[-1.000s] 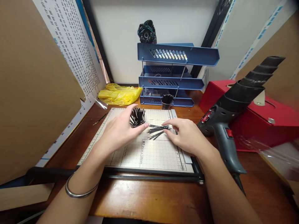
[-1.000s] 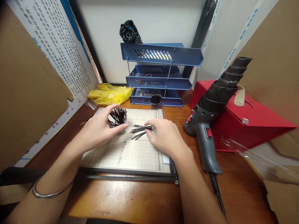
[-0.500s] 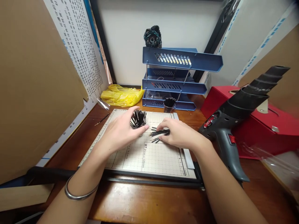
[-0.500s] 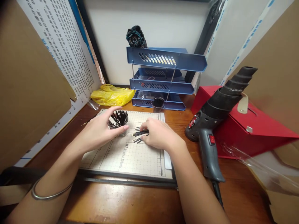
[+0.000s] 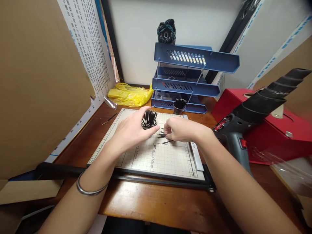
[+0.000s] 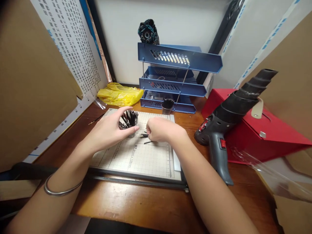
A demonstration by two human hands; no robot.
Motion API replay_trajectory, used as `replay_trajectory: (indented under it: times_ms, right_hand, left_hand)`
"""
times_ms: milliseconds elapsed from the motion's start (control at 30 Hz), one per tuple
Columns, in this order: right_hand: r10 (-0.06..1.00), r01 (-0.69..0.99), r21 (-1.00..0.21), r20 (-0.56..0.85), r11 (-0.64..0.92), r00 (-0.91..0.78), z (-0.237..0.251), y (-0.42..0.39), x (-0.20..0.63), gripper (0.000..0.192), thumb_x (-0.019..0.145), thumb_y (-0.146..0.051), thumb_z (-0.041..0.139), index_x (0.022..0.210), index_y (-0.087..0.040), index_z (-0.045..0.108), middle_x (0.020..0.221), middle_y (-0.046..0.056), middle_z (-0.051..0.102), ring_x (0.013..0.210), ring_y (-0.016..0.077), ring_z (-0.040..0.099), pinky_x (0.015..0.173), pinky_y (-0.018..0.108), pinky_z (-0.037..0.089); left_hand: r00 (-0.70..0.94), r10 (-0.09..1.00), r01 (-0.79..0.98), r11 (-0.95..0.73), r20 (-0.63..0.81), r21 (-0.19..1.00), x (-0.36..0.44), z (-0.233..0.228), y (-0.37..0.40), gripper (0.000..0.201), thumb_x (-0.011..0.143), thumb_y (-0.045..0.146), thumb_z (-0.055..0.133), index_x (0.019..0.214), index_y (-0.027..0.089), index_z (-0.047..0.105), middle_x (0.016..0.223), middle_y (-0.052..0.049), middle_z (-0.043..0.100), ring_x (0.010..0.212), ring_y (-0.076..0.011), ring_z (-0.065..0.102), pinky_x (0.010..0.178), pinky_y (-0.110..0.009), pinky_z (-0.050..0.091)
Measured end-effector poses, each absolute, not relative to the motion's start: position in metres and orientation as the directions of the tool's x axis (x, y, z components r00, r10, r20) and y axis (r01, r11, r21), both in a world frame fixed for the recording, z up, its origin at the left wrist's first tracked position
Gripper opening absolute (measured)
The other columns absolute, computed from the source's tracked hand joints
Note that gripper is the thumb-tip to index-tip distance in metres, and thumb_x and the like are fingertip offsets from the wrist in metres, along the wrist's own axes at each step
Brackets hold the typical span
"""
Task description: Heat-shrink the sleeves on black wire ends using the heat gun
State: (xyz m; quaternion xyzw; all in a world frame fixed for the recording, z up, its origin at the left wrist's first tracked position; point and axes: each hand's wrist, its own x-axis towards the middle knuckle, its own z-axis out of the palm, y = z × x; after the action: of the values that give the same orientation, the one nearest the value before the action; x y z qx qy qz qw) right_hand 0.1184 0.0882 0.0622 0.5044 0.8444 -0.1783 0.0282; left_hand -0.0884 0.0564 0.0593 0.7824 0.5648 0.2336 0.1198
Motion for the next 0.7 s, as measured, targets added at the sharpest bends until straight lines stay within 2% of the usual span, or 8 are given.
replay_trajectory:
  times_ms: [100,267,367,567,700]
  right_hand:
    - [0.84,0.869,-0.27,-0.256,0.414,-0.479,0.062,0.089,0.121,0.009,0.08,-0.021,0.065,0.072,-0.02,0.069,0.069,0.004,0.068,0.063,0.0165,0.056,0.057,0.028,0.035]
    - [0.86,0.877,-0.288,-0.235,0.384,-0.454,0.07,0.083,0.128,0.013,0.089,-0.025,0.059,0.088,-0.021,0.071,0.084,0.005,0.074,0.07,0.0168,0.06,0.061,0.027,0.039]
    - [0.888,0.875,-0.331,-0.173,0.354,-0.425,0.076,0.078,0.134,0.016,0.093,-0.028,0.058,0.094,-0.021,0.071,0.087,0.005,0.074,0.074,0.017,0.062,0.065,0.027,0.04]
    - [0.897,0.787,-0.49,-0.023,0.374,-0.441,0.075,0.075,0.142,0.019,0.094,-0.025,0.054,0.083,-0.019,0.069,0.089,0.003,0.077,0.076,0.0147,0.063,0.068,0.027,0.041]
    - [0.898,0.757,-0.492,0.155,0.431,-0.411,0.087,0.077,0.134,0.02,0.093,-0.025,0.058,0.084,-0.019,0.075,0.08,0.001,0.075,0.067,0.0126,0.059,0.068,0.028,0.04]
  left_hand:
    - [0.262,0.935,0.823,-0.345,0.238,0.45,-0.088,0.059,0.057,0.071,0.088,0.055,0.065,0.149,0.024,0.047,0.146,-0.009,0.062,0.129,-0.0339,0.06,0.106,-0.05,0.048]
    - [0.269,0.934,0.815,-0.351,0.236,0.462,-0.088,0.059,0.056,0.069,0.089,0.055,0.065,0.148,0.024,0.048,0.146,-0.009,0.062,0.13,-0.0333,0.06,0.107,-0.049,0.047]
    - [0.269,0.932,0.812,-0.355,0.242,0.464,-0.089,0.058,0.056,0.069,0.088,0.056,0.066,0.148,0.025,0.048,0.145,-0.009,0.062,0.13,-0.0331,0.06,0.107,-0.049,0.047]
    - [0.292,0.925,0.785,-0.376,0.241,0.493,-0.09,0.057,0.058,0.072,0.088,0.055,0.066,0.149,0.023,0.046,0.15,-0.009,0.059,0.133,-0.0327,0.058,0.11,-0.049,0.046]
    - [0.298,0.925,0.773,-0.379,0.237,0.509,-0.089,0.057,0.057,0.069,0.088,0.054,0.066,0.148,0.025,0.047,0.148,-0.009,0.06,0.132,-0.0333,0.058,0.109,-0.049,0.046]
